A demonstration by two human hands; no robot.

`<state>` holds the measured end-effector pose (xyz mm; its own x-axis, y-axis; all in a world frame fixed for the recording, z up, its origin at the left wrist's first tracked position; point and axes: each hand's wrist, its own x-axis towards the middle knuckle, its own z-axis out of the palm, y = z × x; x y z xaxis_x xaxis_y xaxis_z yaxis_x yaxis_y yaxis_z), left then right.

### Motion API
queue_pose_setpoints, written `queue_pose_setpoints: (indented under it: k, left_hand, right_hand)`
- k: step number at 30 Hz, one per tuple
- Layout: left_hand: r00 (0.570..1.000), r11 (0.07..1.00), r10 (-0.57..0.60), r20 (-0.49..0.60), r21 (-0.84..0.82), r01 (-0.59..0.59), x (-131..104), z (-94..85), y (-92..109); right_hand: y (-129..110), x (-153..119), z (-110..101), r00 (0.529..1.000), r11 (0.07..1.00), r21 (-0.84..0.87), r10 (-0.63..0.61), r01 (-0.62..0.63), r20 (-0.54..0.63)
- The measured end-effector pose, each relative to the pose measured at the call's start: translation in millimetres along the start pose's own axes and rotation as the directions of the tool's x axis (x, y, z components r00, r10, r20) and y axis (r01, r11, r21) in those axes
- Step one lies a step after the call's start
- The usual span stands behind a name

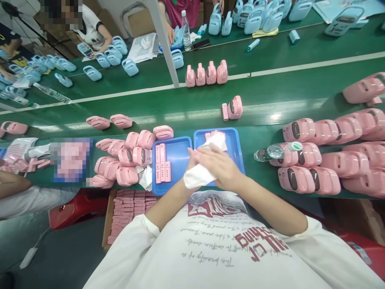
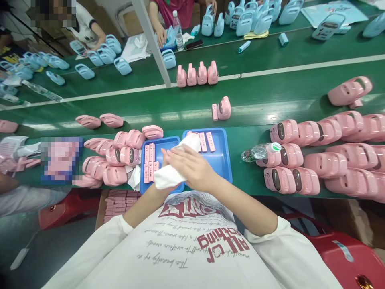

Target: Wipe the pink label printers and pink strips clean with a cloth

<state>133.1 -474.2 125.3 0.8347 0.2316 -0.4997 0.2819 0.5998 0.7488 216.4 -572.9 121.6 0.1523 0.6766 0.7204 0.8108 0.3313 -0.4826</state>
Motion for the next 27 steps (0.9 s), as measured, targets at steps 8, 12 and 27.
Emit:
queue_pose_setpoints:
  k: [8,12,27]
  left_hand:
    - [0.988,0.952,-0.045,0.145,-0.293,0.087,-3,-4.3,4]
    - [0.995,0.952,-0.042,0.090,-0.300,0.067,-2,-3.1,12]
    - [0.953,0.982,-0.034,0.300,-0.170,0.088,-10,-4.9,12]
  right_hand:
    - [17,7,-15,0.997,0.996,-0.086,-0.012,0.005,-0.082]
    - [1,3,-6,0.997,0.986,0.161,0.053,-0.045,-0.050]
    - [11,25,-35,0.472,0.468,0.778,0.845,-0.420,-0.253]
